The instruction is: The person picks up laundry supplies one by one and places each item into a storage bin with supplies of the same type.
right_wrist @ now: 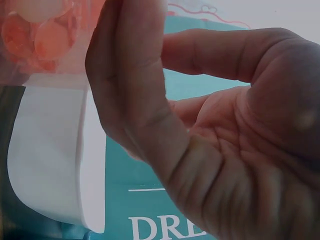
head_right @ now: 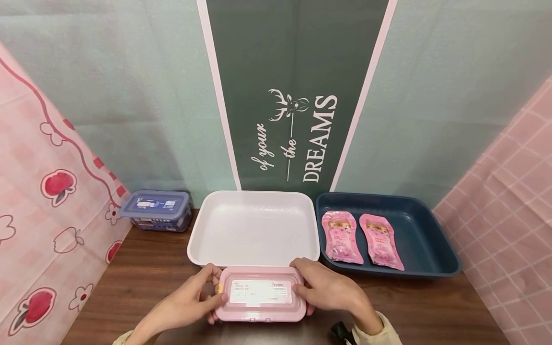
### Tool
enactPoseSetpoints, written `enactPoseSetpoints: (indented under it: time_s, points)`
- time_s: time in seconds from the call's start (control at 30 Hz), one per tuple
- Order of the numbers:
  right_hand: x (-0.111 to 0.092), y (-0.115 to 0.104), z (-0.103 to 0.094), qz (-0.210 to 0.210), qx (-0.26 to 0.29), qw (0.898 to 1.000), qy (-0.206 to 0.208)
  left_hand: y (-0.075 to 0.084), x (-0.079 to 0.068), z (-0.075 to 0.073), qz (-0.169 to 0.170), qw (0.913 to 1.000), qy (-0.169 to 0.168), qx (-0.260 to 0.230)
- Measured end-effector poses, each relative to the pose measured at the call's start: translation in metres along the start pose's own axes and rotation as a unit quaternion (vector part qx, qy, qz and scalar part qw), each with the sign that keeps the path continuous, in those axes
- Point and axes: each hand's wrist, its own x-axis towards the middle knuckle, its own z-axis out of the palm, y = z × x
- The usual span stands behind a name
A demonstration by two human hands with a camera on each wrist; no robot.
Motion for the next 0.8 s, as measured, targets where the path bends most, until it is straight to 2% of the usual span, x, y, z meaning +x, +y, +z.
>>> enactPoseSetpoints:
  time_s: [0.17,0.4,0.6,0.8]
  points:
    - [-0.007,-0.004,-0.002,-0.021,0.000,1.000,0.013,0.004,-0.002,0.001,0.003,1.0000,0.004,-0.007]
    - [-0.016,-0.014,-0.003,-0.039,0.001,0.998,0.051,0.012,-0.004,0.001,0.003,0.9988,0.020,-0.046]
    - [-0.017,-0.022,-0.006,-0.020,0.068,0.994,0.085,0.018,-0.002,0.001,0.026,0.9941,0.053,-0.091]
    - [-0.016,-0.027,-0.009,-0.001,0.118,0.987,0.112,0.020,-0.001,-0.003,0.052,0.9879,0.095,-0.110]
